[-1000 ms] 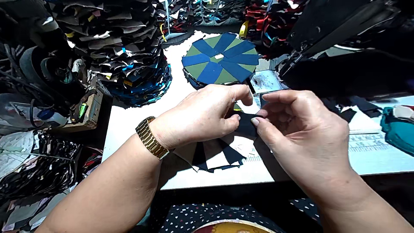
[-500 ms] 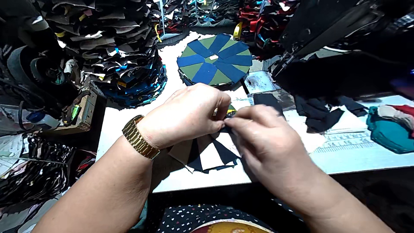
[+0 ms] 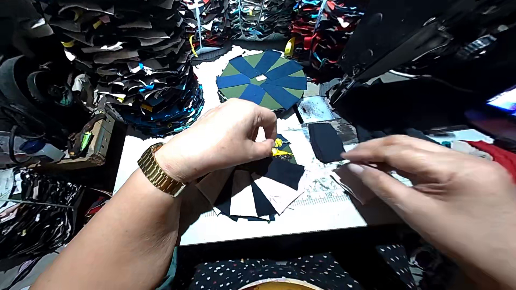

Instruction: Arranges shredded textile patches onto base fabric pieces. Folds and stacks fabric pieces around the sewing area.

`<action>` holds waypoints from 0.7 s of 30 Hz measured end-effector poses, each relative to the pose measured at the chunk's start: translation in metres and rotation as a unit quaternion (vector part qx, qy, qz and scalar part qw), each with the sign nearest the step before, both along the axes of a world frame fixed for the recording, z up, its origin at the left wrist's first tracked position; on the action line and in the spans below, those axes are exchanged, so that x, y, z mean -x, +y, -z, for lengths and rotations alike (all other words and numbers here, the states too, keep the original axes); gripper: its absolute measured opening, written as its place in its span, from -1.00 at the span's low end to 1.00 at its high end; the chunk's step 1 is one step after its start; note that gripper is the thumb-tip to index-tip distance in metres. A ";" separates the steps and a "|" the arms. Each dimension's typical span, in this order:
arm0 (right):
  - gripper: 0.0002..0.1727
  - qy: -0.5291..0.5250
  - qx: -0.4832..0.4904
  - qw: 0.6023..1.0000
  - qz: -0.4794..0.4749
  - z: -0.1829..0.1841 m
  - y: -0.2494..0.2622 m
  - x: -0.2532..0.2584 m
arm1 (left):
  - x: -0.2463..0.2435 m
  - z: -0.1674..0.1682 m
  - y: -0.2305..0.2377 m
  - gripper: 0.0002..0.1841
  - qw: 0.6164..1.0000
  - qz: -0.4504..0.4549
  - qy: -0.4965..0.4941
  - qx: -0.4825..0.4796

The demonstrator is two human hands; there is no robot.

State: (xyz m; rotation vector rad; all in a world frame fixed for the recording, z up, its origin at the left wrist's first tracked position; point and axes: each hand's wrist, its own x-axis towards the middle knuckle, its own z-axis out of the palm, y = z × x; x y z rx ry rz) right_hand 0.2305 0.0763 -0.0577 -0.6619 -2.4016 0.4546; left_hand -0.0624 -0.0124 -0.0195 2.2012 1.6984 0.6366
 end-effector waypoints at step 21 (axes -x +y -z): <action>-0.76 -0.064 -0.019 0.994 0.082 0.012 -0.012 -0.016 | -0.012 0.014 0.007 -0.87 0.990 -0.027 -0.087 -0.110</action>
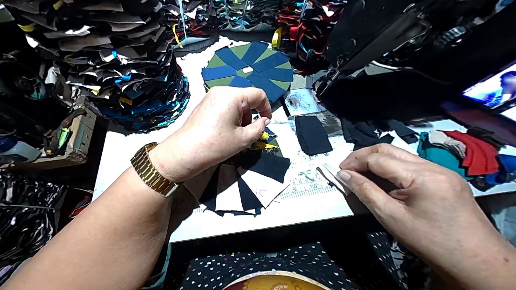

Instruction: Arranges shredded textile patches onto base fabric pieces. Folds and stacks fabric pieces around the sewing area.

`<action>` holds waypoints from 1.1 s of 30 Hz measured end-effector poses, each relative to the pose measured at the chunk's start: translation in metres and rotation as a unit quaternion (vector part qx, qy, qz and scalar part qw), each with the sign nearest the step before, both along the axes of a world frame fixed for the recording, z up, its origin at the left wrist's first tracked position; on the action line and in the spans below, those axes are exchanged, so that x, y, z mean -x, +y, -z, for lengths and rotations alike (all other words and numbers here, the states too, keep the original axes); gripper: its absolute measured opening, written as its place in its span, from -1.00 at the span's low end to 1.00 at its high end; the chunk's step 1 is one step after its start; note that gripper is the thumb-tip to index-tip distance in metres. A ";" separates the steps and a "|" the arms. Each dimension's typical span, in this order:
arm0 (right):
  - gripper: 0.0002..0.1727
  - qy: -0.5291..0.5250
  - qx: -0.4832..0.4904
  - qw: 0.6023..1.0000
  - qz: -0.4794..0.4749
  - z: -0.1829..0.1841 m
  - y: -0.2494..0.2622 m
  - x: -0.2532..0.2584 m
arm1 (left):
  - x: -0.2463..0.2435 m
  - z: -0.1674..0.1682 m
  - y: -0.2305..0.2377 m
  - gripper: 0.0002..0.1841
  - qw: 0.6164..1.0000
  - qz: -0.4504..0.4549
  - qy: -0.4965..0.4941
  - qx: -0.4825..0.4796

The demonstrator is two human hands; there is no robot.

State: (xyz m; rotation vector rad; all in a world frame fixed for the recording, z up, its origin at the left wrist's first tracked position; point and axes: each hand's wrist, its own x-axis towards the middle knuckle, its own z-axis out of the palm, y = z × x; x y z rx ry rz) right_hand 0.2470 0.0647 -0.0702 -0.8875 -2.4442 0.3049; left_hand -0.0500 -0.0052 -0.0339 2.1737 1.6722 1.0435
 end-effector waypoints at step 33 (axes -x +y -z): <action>-0.94 0.355 0.194 0.911 -0.081 -0.031 -0.004 0.061 | -0.035 -0.004 -0.005 -0.39 0.974 0.091 -0.207 -0.011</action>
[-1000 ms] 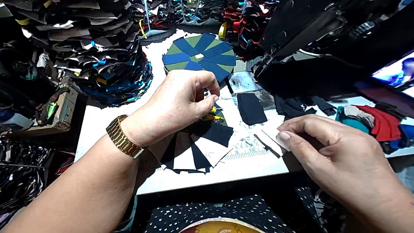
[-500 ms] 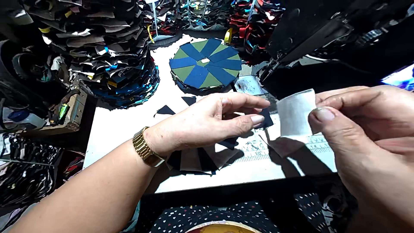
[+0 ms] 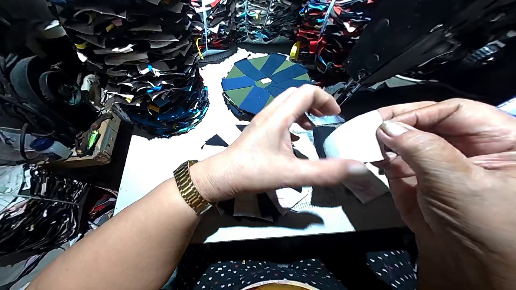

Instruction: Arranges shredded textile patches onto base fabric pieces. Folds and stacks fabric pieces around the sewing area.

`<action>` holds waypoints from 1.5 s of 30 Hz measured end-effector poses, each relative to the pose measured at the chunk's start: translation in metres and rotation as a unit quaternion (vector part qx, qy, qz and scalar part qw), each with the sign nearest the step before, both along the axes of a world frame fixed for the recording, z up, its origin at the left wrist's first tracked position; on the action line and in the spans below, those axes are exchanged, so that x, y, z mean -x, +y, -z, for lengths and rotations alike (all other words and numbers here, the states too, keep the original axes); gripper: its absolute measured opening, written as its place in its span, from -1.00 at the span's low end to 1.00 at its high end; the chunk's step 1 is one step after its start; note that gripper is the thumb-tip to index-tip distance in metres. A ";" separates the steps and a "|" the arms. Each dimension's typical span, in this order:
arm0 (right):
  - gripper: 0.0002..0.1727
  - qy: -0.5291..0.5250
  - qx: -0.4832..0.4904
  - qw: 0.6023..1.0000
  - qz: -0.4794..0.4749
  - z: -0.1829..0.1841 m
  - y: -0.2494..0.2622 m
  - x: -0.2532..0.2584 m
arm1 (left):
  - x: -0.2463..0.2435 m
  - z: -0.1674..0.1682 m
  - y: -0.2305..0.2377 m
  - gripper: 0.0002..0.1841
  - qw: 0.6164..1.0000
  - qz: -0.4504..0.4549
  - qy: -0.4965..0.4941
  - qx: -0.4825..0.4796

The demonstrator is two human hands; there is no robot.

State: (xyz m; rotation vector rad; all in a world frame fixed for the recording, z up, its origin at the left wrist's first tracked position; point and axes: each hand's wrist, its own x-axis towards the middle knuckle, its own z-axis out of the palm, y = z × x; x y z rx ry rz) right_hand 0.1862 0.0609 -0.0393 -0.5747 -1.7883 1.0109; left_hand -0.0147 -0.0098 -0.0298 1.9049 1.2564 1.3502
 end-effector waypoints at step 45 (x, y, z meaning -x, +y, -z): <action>-0.80 -0.168 -0.131 0.975 0.058 0.042 -0.013 0.023 | 0.031 -0.007 0.001 -0.55 0.973 -0.008 0.145 0.180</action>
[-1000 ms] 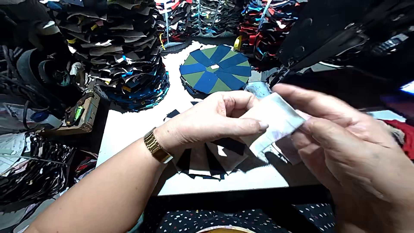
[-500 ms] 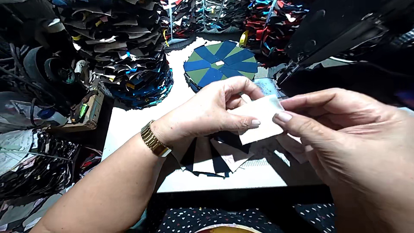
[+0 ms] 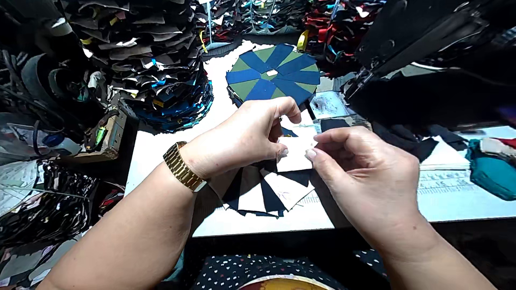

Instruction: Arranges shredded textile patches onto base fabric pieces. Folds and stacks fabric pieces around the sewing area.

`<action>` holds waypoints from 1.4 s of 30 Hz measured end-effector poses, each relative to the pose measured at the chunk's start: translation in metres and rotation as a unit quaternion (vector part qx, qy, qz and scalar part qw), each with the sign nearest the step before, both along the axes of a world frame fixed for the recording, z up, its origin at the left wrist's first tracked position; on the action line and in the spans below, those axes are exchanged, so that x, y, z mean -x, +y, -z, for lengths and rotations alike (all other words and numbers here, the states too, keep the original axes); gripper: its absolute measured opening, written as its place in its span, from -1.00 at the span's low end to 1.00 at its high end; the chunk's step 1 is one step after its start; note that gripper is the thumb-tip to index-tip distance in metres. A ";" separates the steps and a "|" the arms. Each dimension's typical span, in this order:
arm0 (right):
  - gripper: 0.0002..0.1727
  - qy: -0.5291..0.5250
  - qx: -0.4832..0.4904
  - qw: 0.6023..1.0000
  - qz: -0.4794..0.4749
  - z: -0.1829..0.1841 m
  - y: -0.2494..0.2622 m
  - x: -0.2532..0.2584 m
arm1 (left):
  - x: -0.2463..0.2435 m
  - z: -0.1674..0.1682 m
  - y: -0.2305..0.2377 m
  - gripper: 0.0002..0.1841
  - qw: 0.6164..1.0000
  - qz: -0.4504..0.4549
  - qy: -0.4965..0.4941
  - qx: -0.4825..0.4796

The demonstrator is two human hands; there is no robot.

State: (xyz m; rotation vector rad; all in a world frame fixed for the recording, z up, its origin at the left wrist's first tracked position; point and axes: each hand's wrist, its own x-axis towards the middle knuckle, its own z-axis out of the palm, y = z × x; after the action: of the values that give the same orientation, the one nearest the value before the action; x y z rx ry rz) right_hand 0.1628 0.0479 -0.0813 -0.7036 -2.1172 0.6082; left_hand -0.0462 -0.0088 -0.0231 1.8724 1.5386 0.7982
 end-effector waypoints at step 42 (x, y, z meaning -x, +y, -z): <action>-0.79 -0.177 -0.090 0.979 -0.050 -0.018 0.045 -0.053 | 0.007 -0.002 -0.002 -0.80 0.987 0.094 0.112 0.069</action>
State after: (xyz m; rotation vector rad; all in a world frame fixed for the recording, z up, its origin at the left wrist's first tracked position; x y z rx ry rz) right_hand 0.2157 0.0931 -0.0633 -0.6412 -2.5126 0.3555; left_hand -0.0536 -0.0113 -0.0211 2.0204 1.4783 0.3975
